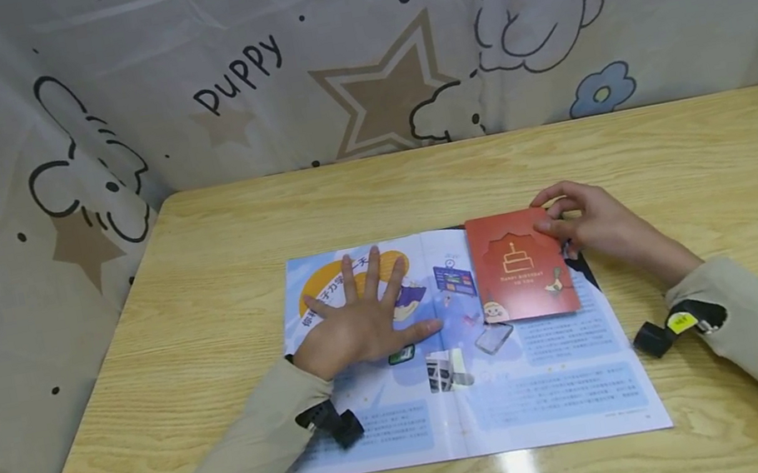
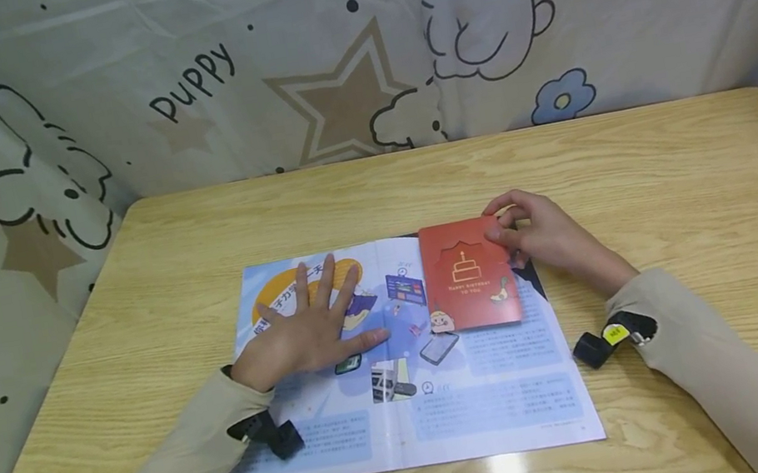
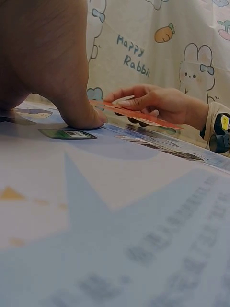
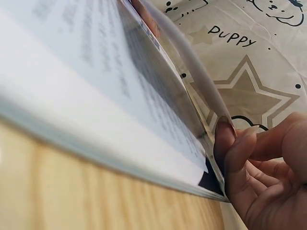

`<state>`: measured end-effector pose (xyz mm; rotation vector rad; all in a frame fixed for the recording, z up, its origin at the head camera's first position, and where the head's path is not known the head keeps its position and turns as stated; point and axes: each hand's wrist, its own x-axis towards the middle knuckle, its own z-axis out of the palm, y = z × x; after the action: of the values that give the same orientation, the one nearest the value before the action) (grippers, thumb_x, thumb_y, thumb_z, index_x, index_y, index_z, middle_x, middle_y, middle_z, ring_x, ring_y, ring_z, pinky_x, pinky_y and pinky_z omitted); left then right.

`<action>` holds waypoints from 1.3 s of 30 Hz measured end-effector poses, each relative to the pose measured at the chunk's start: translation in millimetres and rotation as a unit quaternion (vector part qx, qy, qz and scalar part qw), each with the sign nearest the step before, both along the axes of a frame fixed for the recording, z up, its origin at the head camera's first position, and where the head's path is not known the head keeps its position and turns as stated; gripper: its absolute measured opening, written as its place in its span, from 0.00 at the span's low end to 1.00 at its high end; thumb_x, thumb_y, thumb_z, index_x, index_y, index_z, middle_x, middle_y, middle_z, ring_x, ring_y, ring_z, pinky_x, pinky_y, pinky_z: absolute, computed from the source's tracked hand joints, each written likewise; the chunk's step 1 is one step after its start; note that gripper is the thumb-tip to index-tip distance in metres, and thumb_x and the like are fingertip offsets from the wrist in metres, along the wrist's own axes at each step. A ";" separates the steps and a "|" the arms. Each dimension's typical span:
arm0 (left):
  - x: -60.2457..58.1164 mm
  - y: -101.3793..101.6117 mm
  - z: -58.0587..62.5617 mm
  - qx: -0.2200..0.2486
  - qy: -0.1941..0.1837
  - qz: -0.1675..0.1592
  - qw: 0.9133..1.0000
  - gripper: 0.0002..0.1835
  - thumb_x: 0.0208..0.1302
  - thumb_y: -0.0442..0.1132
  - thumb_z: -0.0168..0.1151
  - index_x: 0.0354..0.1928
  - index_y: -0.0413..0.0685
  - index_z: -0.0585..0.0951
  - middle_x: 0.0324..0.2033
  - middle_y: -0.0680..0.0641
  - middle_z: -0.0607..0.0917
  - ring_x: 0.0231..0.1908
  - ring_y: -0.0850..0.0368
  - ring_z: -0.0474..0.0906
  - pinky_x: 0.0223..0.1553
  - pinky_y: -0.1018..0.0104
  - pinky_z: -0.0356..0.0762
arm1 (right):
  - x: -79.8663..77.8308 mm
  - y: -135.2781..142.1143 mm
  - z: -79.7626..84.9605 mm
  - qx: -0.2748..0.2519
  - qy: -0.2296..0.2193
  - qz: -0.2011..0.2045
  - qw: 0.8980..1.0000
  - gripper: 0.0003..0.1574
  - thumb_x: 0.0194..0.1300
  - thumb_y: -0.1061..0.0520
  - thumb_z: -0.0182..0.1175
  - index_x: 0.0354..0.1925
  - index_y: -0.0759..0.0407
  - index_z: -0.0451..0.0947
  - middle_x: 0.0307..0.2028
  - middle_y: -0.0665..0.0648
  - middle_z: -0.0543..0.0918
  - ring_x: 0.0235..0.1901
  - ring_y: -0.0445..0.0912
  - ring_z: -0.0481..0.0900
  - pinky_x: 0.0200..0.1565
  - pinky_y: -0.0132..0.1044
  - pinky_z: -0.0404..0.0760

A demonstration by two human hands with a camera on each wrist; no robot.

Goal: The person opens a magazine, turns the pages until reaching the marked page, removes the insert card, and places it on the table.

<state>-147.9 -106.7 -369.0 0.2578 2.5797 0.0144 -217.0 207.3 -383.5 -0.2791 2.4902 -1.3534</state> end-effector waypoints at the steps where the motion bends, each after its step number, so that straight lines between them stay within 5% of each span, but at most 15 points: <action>1: 0.0 -0.2 0.0 0.001 -0.001 0.000 1.000 0.55 0.54 0.82 0.38 0.74 0.69 0.29 0.73 0.49 0.22 0.69 0.36 0.15 0.50 0.14 0.34 | 0.2 0.7 -0.2 0.000 -0.002 0.001 1.000 0.24 0.71 0.57 0.56 0.61 0.64 0.65 0.43 0.64 0.75 0.25 0.45 0.75 0.26 0.35 0.78; 18: -0.9 1.2 1.4 0.006 0.004 -0.006 1.000 0.54 0.54 0.82 0.38 0.74 0.68 0.29 0.73 0.49 0.22 0.69 0.35 0.15 0.49 0.14 0.34 | 12.7 27.5 -0.8 -0.002 -0.003 -0.011 1.000 0.27 0.71 0.52 0.57 0.63 0.61 0.64 0.44 0.64 0.72 0.21 0.47 0.75 0.23 0.36 0.76; 39: -7.9 2.6 -6.4 0.028 0.032 -0.029 0.999 0.54 0.54 0.82 0.38 0.74 0.70 0.28 0.73 0.54 0.22 0.69 0.35 0.15 0.49 0.14 0.33 | 27.5 76.6 -8.0 0.004 -0.027 -0.060 0.998 0.34 0.69 0.46 0.58 0.65 0.60 0.61 0.43 0.57 0.73 0.29 0.46 0.78 0.24 0.35 0.76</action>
<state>-155.8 -104.2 -375.4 0.3603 2.6373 0.0572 -189.5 283.9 -391.5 -0.0900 2.5018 -1.3767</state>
